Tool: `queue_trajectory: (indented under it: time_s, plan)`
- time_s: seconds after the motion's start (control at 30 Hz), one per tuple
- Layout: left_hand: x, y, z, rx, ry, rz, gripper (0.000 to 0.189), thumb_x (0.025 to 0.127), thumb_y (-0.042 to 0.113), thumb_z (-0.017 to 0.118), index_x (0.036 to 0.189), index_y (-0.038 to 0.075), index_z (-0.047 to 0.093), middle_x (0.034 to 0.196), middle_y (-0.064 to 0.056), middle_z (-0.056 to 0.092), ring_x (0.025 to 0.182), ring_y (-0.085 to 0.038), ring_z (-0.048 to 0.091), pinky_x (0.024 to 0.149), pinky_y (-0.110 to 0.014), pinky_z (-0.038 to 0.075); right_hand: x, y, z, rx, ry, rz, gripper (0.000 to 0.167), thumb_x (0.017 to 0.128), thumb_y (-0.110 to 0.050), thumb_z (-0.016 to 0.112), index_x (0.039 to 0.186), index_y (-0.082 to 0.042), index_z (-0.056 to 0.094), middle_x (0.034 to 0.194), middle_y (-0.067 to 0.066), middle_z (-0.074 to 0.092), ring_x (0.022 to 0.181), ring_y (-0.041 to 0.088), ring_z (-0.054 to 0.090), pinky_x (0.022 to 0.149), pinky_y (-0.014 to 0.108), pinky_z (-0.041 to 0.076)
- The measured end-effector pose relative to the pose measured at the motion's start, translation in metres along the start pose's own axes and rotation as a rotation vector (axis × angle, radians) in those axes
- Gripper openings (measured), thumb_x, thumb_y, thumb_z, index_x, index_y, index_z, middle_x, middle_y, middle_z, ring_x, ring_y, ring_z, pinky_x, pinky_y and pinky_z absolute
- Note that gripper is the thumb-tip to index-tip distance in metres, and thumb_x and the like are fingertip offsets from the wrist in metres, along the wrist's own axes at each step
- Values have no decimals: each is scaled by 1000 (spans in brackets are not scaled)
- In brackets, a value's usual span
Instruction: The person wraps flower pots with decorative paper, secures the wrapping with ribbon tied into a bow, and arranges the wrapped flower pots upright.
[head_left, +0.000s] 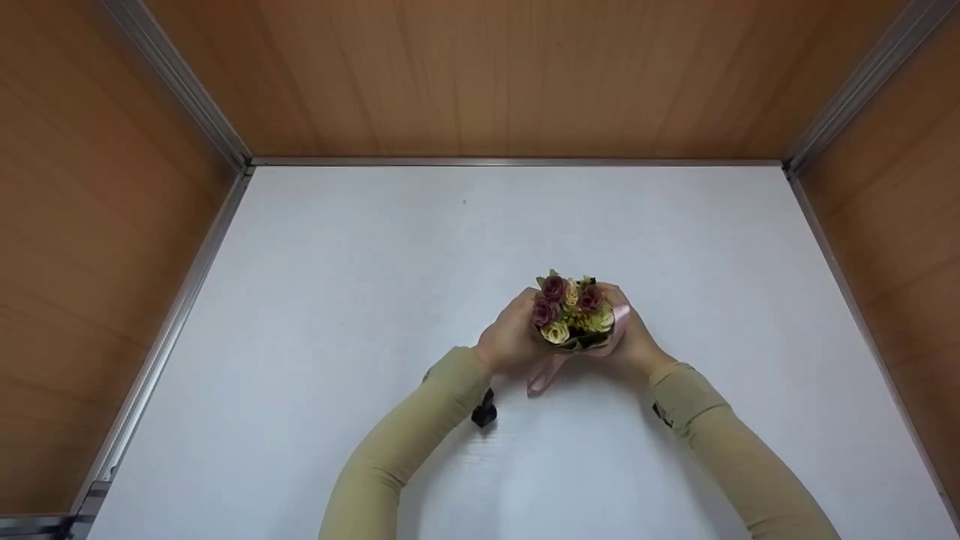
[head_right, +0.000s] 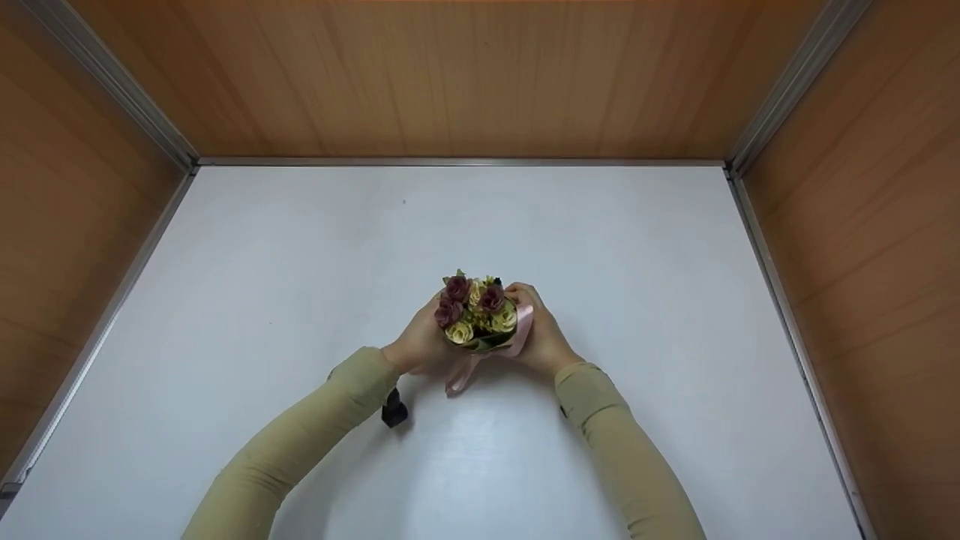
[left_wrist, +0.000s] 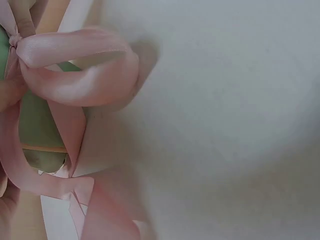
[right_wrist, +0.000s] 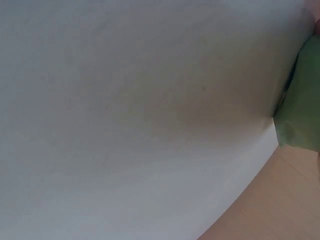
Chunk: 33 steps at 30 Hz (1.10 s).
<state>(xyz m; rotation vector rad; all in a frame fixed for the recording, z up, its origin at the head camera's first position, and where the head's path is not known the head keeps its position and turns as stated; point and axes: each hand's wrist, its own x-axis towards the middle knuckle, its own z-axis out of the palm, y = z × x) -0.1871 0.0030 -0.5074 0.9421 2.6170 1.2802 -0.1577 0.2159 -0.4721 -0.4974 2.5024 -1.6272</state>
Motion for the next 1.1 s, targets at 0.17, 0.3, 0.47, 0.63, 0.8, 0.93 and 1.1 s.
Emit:
queue_trajectory:
  time_s: [0.17, 0.3, 0.47, 0.63, 0.8, 0.93, 1.1]
  plan:
    - [7, 2, 2, -93, -6, -101, 79, 70, 28, 84, 137, 16, 44, 129, -2, 52, 123, -16, 47, 110, -28, 32, 4, 9, -4, 11, -6, 15, 89, 67, -1, 83, 138, 7, 31, 137, 25, 44, 128, 36, 41, 113, 45, 26]
    - [12, 4, 1, -138, -11, -157, 79, 65, 20, 87, 132, 10, 47, 127, -7, 53, 121, -19, 49, 108, -29, 34, 10, 32, -7, -30, -29, 60, 85, 69, -3, 82, 139, 6, 35, 137, 24, 46, 129, 38, 42, 112, 48, 27]
    - [16, 4, 0, -188, -31, -179, 73, 65, 14, 86, 127, 8, 49, 123, -7, 54, 116, -18, 51, 105, -28, 37, 16, 54, -9, -72, -64, 98, 88, 70, -15, 84, 141, 4, 36, 139, 22, 46, 131, 36, 41, 112, 46, 27]
    - [16, 4, 0, -230, -47, -223, 76, 68, 16, 86, 130, 7, 44, 130, -8, 49, 124, -20, 47, 109, -31, 34, 16, 55, -11, -50, -62, 103, 91, 69, -17, 85, 142, 2, 35, 141, 20, 45, 133, 35, 40, 113, 46, 26]
    - [15, 7, -4, -201, -97, -266, 75, 79, 16, 76, 141, 5, 37, 142, -13, 42, 133, -25, 39, 113, -36, 28, 8, 51, -24, 67, -122, 169, 89, 72, -8, 82, 145, -2, 32, 145, 18, 41, 134, 33, 37, 110, 43, 31]
    - [11, 9, -17, -131, -71, -278, 63, 87, 11, 63, 143, 1, 34, 146, -18, 38, 136, -30, 36, 115, -39, 25, -3, 51, -47, 243, -187, 236, 85, 82, -4, 69, 150, -6, 17, 149, 21, 29, 132, 25, 38, 101, 30, 40]
    - [6, 11, -39, -115, 72, -313, 55, 94, 14, 55, 143, -3, 34, 148, -22, 33, 140, -34, 28, 116, -42, 22, -11, 66, -76, 468, -103, 349, 67, 92, -15, 56, 146, 1, 20, 135, 14, 42, 111, 8, 52, 92, 26, 47]
